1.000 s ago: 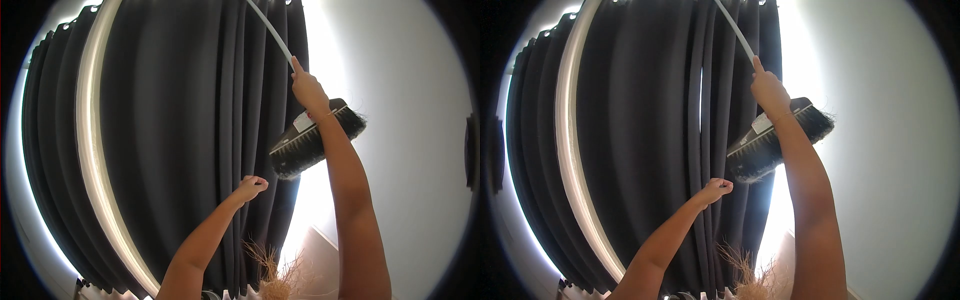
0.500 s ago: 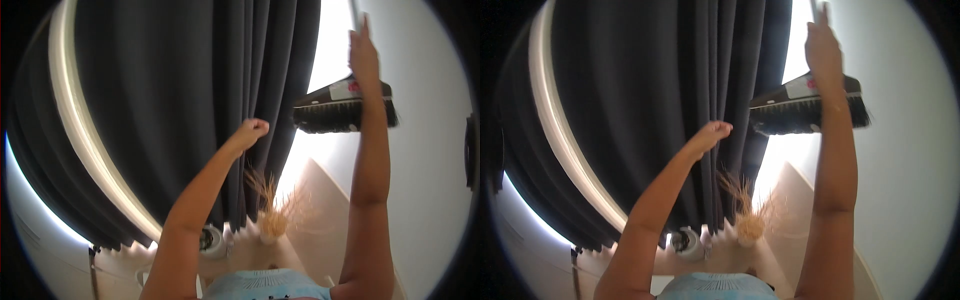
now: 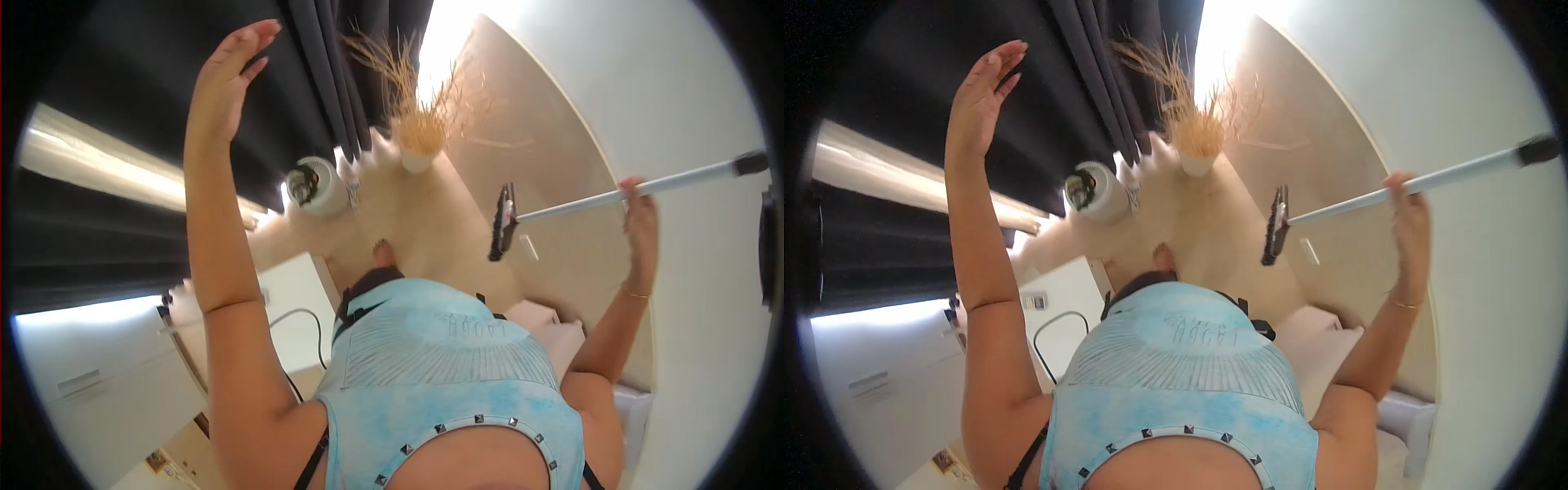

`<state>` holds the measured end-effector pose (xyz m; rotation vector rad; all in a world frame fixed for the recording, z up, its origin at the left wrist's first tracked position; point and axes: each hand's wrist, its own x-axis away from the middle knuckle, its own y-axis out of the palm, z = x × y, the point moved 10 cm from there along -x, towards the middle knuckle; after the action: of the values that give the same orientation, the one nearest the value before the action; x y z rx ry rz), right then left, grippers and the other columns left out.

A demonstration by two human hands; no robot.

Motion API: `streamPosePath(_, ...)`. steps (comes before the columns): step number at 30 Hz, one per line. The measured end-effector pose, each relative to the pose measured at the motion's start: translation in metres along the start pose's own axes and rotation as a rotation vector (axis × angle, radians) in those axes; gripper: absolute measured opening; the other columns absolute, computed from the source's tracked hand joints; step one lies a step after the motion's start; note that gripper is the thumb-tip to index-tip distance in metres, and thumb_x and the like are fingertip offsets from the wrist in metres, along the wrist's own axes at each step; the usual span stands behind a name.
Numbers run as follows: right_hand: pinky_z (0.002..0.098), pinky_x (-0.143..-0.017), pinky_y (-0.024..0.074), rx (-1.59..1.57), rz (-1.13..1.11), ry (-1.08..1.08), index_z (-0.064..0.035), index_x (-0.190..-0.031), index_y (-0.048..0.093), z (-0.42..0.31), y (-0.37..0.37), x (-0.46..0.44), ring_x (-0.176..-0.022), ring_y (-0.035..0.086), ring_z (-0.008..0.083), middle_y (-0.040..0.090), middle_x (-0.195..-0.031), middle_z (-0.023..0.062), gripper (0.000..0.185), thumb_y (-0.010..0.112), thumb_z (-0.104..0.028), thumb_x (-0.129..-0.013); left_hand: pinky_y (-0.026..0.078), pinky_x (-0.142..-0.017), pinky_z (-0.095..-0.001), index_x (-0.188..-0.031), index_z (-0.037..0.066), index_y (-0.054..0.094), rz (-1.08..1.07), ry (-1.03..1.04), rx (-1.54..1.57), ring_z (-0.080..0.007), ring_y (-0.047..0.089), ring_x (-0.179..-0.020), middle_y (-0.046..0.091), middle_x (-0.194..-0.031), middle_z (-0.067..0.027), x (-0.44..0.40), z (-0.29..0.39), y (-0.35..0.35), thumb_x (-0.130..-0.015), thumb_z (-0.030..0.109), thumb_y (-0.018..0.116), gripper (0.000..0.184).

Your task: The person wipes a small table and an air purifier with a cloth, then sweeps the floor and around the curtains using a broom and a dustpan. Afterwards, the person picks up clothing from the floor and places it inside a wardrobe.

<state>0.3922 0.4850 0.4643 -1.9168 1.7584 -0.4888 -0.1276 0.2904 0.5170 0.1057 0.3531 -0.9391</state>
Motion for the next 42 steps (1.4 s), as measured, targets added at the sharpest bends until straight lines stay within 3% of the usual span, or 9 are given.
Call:
streamPosePath(5,0.0192,-0.053,0.0399,-0.219,-0.351,0.466,-0.013,-0.09,0.056,0.118,0.07,0.031,-0.061,0.051,0.0057,0.052,-0.066,-0.0031,0.019,0.054,-0.03,-0.083,0.035,-0.088,-0.0256,-0.109,0.008,0.054,0.172,-0.419,0.101,-0.0123,0.051,-0.101,0.058,-0.105,-0.0042,0.026,-0.107,-0.008,-0.089,0.025,0.045,0.028)
streamPosePath(10,0.0222,-0.064,0.0425,-0.4,-0.456,0.573,-0.0128,-0.097,0.055,0.246,0.071,0.059,-0.079,0.058,0.0109,0.06,-0.078,0.0016,0.022,0.05,-0.027,-0.082,0.037,-0.083,-0.0243,-0.108,0.008,0.054,0.054,-0.507,-0.062,-0.0112,0.053,-0.096,0.058,-0.103,-0.0031,0.024,-0.162,0.07,-0.088,0.026,0.045,0.028)
streamPosePath(17,0.0253,-0.067,0.0415,-0.574,-0.383,0.632,-0.01,-0.101,0.054,0.198,0.043,0.121,-0.087,0.059,0.0141,0.06,-0.093,0.0031,0.035,0.048,-0.039,-0.081,0.038,-0.081,-0.0254,-0.105,0.009,0.054,-0.008,-0.571,0.0,-0.0116,0.054,-0.09,0.059,-0.096,-0.0024,-0.049,-0.19,0.065,-0.087,0.025,0.046,0.025)
streamPosePath(23,0.0241,-0.063,0.0401,-0.479,-0.366,0.773,-0.0151,-0.09,0.054,0.268,0.074,0.116,-0.076,0.061,0.0134,0.058,-0.088,0.0007,0.035,0.042,-0.047,-0.085,0.038,-0.084,-0.0316,-0.102,0.005,0.052,0.309,-0.709,0.115,-0.019,0.052,-0.094,0.056,-0.096,-0.0058,-0.12,-0.299,0.083,-0.085,0.021,0.051,0.024)
streamPosePath(28,0.0273,-0.063,0.0403,-0.432,-0.237,0.908,-0.016,-0.089,0.054,0.274,0.083,0.113,-0.077,0.06,0.0141,0.059,-0.084,0.0002,0.033,0.042,-0.046,-0.084,0.035,-0.092,-0.0373,-0.118,0.003,0.045,0.41,-0.688,0.116,-0.0305,0.042,-0.111,0.041,-0.124,-0.0172,-0.201,-0.376,0.056,-0.077,0.021,0.058,0.046)
streamPosePath(35,0.0241,-0.061,0.0423,-0.429,-0.137,1.024,-0.0167,-0.086,0.055,0.24,0.131,0.077,-0.078,0.059,0.0123,0.06,-0.078,0.0003,0.027,0.043,-0.041,-0.084,0.023,-0.099,-0.0392,-0.128,0.006,0.035,0.317,-0.814,0.167,-0.0261,0.03,-0.122,0.029,-0.135,-0.013,-0.281,-0.468,0.022,-0.084,0.024,0.052,0.05)
streamPosePath(36,0.0249,-0.064,0.0415,-0.417,-0.123,1.059,-0.0164,-0.087,0.054,0.237,0.138,0.072,-0.079,0.058,0.0126,0.059,-0.078,0.0012,0.027,0.043,-0.041,-0.085,0.026,-0.094,-0.039,-0.116,0.013,0.047,0.395,-0.819,0.22,-0.0205,0.034,-0.117,0.045,-0.121,-0.0055,-0.293,-0.487,0.015,-0.08,0.028,0.056,0.04)
streamPosePath(41,0.0235,-0.065,0.0408,-0.388,-0.093,1.131,-0.0158,-0.087,0.054,0.215,0.161,0.061,-0.079,0.056,0.012,0.059,-0.078,0.0019,0.026,0.044,-0.04,-0.084,0.032,-0.091,-0.0331,-0.102,0.011,0.05,0.495,-0.623,0.469,-0.0164,0.051,-0.099,0.057,-0.098,-0.0029,-0.314,-0.49,0.025,-0.082,0.02,0.055,0.022)
streamPosePath(42,0.0235,-0.065,0.0408,-0.383,-0.089,1.132,-0.0158,-0.087,0.054,0.213,0.162,0.059,-0.079,0.056,0.012,0.059,-0.078,0.0019,0.026,0.044,-0.04,-0.084,0.035,-0.087,-0.0296,-0.099,0.009,0.051,0.345,-0.476,0.502,-0.0155,0.053,-0.093,0.058,-0.094,-0.003,-0.322,-0.473,0.04,-0.083,0.016,0.054,0.018)
